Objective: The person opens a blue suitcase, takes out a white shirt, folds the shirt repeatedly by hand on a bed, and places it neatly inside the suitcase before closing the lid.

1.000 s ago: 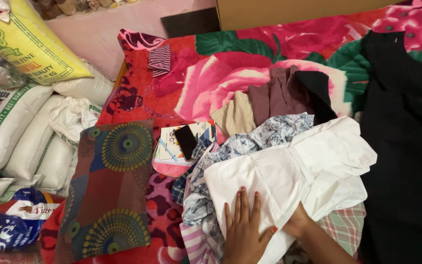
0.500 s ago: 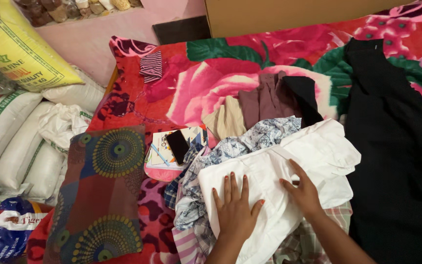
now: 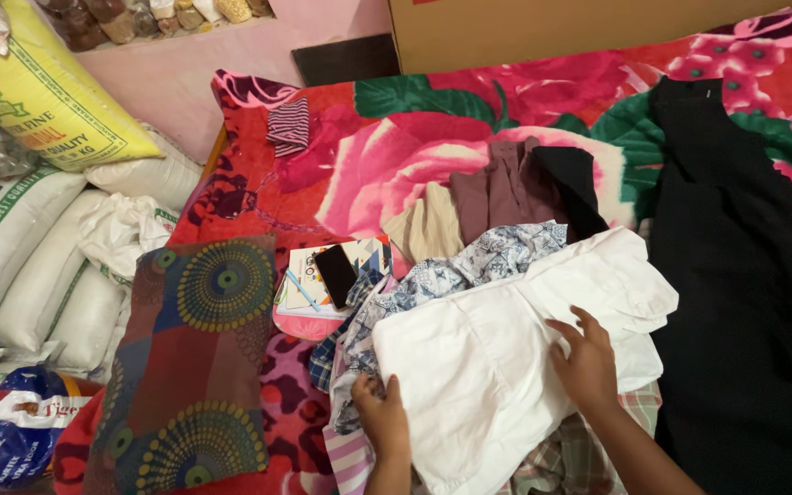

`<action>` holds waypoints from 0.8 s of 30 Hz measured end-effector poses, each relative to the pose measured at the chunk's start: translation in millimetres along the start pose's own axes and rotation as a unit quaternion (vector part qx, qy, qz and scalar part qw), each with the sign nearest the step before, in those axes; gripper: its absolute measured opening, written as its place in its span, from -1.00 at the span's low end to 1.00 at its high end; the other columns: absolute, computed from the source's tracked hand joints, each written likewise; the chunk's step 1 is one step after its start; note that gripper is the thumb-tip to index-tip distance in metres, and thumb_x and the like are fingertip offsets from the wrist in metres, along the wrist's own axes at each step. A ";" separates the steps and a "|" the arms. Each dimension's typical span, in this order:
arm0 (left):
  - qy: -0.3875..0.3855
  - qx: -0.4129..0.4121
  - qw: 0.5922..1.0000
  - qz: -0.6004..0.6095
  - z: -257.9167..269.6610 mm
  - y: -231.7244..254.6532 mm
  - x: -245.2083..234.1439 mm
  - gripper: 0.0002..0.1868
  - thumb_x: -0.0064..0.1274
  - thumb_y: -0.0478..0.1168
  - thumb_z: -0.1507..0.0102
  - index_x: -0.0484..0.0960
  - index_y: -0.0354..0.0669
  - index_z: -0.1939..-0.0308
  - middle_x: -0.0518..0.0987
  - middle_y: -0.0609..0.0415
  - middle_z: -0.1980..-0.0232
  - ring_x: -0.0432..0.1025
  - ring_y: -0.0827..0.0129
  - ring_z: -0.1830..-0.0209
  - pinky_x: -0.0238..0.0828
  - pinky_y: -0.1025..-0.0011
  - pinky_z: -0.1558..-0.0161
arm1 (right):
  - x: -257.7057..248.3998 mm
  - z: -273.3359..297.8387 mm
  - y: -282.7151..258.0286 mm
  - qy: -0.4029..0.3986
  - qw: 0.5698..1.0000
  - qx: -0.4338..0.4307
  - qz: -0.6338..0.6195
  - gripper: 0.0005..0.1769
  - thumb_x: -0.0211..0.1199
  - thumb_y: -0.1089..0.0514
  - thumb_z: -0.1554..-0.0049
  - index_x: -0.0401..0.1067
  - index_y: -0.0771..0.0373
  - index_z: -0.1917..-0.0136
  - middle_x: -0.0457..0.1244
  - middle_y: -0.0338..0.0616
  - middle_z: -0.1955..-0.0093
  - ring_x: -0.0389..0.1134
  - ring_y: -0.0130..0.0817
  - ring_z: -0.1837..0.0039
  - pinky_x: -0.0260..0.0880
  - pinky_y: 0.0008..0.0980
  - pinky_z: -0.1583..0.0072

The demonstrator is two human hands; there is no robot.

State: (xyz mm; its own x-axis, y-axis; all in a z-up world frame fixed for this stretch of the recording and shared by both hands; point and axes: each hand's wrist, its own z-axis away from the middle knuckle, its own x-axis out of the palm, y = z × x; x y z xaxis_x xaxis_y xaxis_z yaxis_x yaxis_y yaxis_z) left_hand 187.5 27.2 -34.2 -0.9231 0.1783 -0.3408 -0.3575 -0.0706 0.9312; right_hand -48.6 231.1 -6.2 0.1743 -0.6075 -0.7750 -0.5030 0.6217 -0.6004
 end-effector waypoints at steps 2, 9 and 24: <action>-0.047 -0.087 0.995 0.020 1.7 -1.9 -11.0 -0.54 0.17 -0.08 -0.27 0.57 -0.39 -0.09 0.65 -0.14 0.00 0.49 0.29 0.11 0.40 0.37 0.00 | -9.7 -3.3 -16.9 -0.012 0.998 -0.054 -0.008 -0.56 0.35 0.14 -0.01 0.57 0.07 -0.20 0.15 -0.04 -0.51 0.19 0.03 -0.47 0.23 -0.11 -0.39; -0.230 -0.103 0.953 0.165 30.6 85.0 -31.3 -0.64 0.17 -0.16 -0.23 0.66 -0.41 0.03 0.70 0.04 0.19 0.49 0.43 0.25 0.40 0.42 0.13 | -21.2 -3.0 -69.5 -0.094 0.984 -0.149 0.005 -0.37 0.22 -0.20 -0.14 0.38 0.09 -0.40 0.06 -0.05 -0.58 -0.12 -0.05 -0.65 -0.16 0.03 -0.53; -0.263 0.010 0.911 0.317 62.5 221.8 -128.2 -0.76 0.12 -0.38 -0.23 0.65 -0.50 0.06 0.72 -0.06 0.21 0.53 0.43 0.30 0.47 0.46 0.19 | 18.7 52.3 -169.5 -0.335 0.812 -0.077 -0.472 -0.29 -0.15 -0.22 -0.33 0.06 0.13 -0.63 -0.10 -0.15 -0.73 -0.25 -0.25 -0.74 -0.31 -0.22 -0.60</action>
State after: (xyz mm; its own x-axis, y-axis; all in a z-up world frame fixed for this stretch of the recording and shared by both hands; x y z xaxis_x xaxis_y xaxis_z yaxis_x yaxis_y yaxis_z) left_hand 235.4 50.1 224.1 -0.7457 0.5536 0.3706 0.2313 -0.3065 0.9233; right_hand 84.2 140.2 70.8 0.9389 -0.3401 0.0531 0.0329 -0.0649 -0.9973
